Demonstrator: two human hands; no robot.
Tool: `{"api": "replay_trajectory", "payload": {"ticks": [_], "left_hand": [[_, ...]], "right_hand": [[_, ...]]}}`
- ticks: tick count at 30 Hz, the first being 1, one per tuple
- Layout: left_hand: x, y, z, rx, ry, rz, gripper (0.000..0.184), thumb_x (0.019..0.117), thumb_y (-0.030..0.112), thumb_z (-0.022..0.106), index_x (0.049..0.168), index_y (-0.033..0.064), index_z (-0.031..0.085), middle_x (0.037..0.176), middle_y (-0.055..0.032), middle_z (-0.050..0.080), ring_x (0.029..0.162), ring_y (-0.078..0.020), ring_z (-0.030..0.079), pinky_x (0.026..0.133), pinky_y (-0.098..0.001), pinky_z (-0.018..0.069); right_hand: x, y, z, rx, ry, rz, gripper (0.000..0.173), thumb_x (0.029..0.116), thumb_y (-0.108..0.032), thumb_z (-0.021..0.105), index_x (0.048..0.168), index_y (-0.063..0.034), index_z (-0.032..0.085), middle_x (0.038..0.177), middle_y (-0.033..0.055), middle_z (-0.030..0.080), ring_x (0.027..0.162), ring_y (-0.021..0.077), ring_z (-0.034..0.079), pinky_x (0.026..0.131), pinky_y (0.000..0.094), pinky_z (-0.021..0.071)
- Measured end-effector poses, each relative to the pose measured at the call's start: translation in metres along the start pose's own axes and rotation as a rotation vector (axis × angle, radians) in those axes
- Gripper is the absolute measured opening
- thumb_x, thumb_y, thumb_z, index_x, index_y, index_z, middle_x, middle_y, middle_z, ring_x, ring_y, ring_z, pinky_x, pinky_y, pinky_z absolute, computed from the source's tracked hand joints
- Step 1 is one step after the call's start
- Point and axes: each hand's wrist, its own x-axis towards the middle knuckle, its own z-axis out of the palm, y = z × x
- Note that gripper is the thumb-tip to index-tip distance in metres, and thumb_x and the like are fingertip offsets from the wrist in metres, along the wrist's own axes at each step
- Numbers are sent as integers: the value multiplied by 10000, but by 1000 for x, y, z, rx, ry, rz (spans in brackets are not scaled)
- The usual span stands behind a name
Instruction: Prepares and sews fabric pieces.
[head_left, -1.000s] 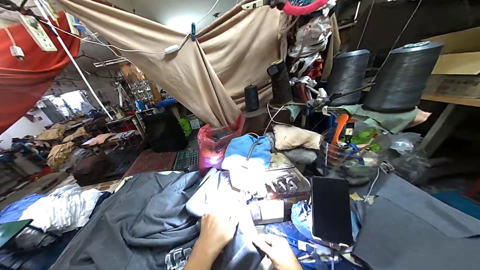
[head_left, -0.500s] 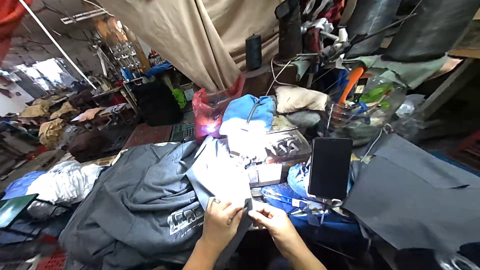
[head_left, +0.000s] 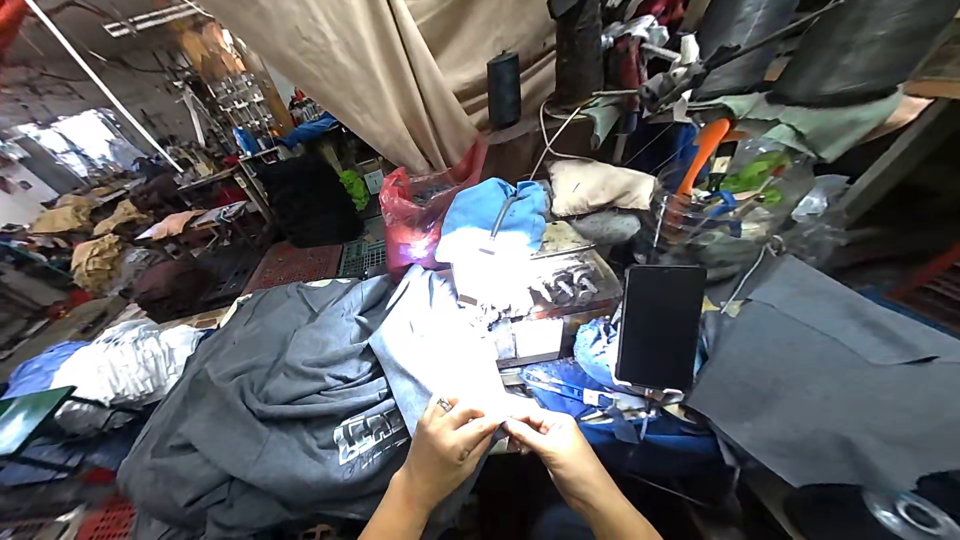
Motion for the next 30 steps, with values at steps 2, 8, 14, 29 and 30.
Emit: {"api": "replay_trajectory", "payload": {"ticks": [2, 8, 14, 29, 30], "left_hand": [[1, 2, 1, 3, -8, 11, 119, 944, 194, 709, 1011, 196, 808, 919, 21, 728, 913, -112, 643, 884, -283, 508], [1, 2, 5, 3, -14, 61, 121, 945, 168, 696, 994, 159, 806, 909, -6, 730, 897, -123, 652, 875, -276, 517], [-3, -4, 12, 221, 39, 56, 324, 925, 541, 692, 1068, 254, 734, 1112, 36, 728, 1075, -143, 625, 1012, -362, 433], [34, -15, 29, 648, -207, -182, 714, 666, 48, 773, 1332, 297, 704, 1321, -88, 703, 1168, -362, 679, 948, -598, 495], [37, -17, 28, 632, -207, -184, 682, 694, 27, 750, 1327, 280, 711, 1313, -94, 706, 1172, -368, 678, 967, -617, 491]], "right_hand": [[0, -1, 0, -9, 0, 14, 93, 898, -12, 666, 846, -34, 740, 742, 22, 719, 636, 75, 663, 621, 220, 566], [0, -1, -2, -21, -13, -31, 123, 918, -70, 652, 850, -49, 751, 784, 26, 743, 739, 102, 712, 740, 256, 597], [5, -5, 2, -50, 44, -100, 118, 914, -87, 707, 808, -47, 743, 752, 8, 705, 714, 60, 662, 706, 225, 565], [20, 9, 5, -219, 144, -101, 121, 905, -12, 635, 795, -46, 676, 665, -35, 676, 599, 35, 647, 613, 210, 558], [30, 6, 5, -228, 147, -96, 127, 906, -9, 629, 795, -47, 678, 661, -40, 675, 596, 28, 639, 609, 207, 548]]}}
